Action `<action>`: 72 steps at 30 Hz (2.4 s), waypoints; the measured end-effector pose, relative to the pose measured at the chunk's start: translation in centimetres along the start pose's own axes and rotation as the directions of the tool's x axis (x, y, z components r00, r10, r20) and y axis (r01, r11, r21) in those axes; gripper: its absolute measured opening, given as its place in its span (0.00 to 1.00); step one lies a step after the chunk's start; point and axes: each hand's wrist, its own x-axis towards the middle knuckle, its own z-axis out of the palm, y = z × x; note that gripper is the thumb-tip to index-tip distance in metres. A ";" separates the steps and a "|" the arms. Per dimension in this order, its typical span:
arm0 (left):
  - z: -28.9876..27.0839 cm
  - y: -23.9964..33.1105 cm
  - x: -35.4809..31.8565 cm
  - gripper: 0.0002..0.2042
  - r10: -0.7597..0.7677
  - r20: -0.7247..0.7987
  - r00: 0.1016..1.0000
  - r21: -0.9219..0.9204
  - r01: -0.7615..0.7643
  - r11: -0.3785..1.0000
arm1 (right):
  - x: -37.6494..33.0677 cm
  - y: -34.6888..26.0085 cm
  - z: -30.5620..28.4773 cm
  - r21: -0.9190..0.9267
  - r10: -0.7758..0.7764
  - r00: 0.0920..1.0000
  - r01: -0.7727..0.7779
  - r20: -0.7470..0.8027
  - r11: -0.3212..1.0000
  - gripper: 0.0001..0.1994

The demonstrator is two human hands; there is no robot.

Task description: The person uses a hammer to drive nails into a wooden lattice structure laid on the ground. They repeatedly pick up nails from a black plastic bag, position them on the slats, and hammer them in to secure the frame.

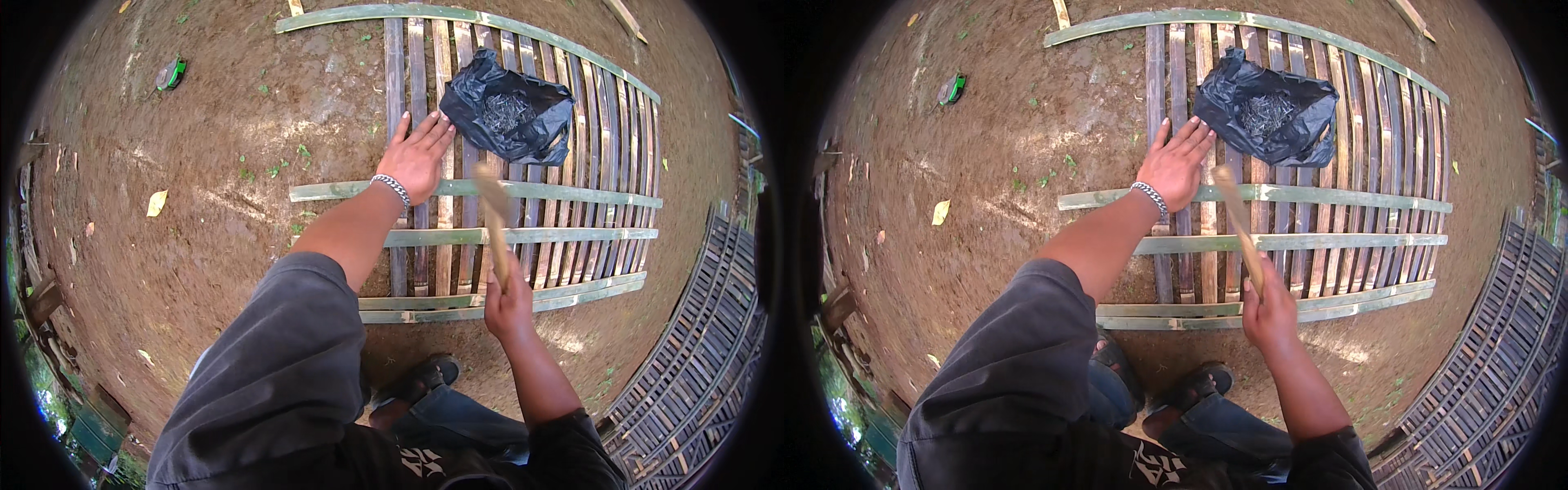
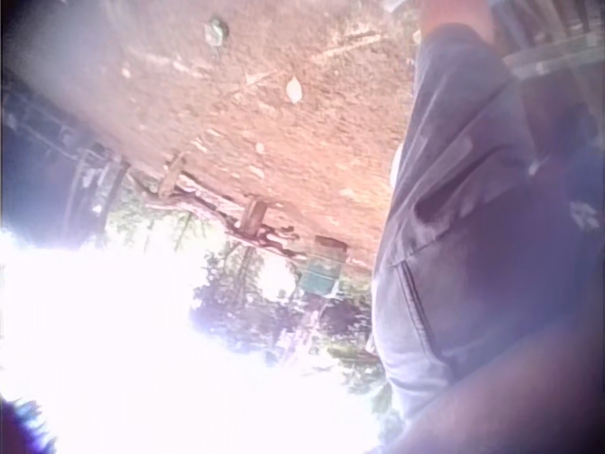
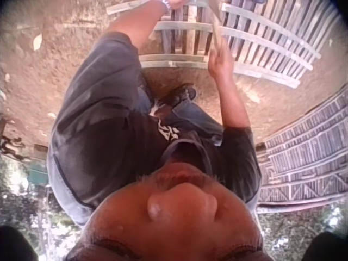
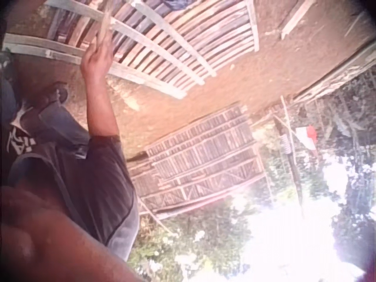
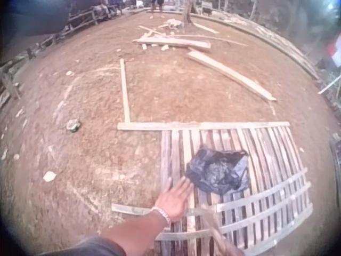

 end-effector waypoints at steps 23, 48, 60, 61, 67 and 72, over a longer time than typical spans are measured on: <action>-0.2 0.2 0.0 0.28 -0.017 0.042 0.999 0.005 0.017 1.000 | 0.0 1.9 2.6 -0.073 0.133 0.990 -0.129 0.046 0.989 0.26; 0.0 0.1 -0.6 0.29 -0.008 0.005 1.000 -0.028 0.008 1.000 | -2.7 4.1 1.5 -0.060 0.233 0.972 -0.231 0.036 0.971 0.28; -2.4 3.2 -0.5 0.14 0.209 -0.369 0.906 -0.201 -0.297 0.933 | -12.4 5.0 -5.2 -0.093 0.389 0.915 -0.380 0.111 0.920 0.28; -2.7 4.6 0.8 0.13 0.236 -0.434 0.870 -0.212 -0.353 0.911 | -13.8 6.0 -5.3 -0.068 0.348 0.934 -0.343 0.076 0.937 0.28; -3.4 6.3 11.8 0.09 -0.098 -0.183 0.978 -0.240 0.052 0.969 | -16.9 5.2 -4.2 0.038 0.387 0.919 -0.391 0.076 0.920 0.26; -1.5 5.0 13.9 0.14 -0.168 0.175 0.970 0.131 0.146 0.981 | -18.4 3.9 -3.0 0.177 0.424 0.897 -0.440 0.125 0.880 0.24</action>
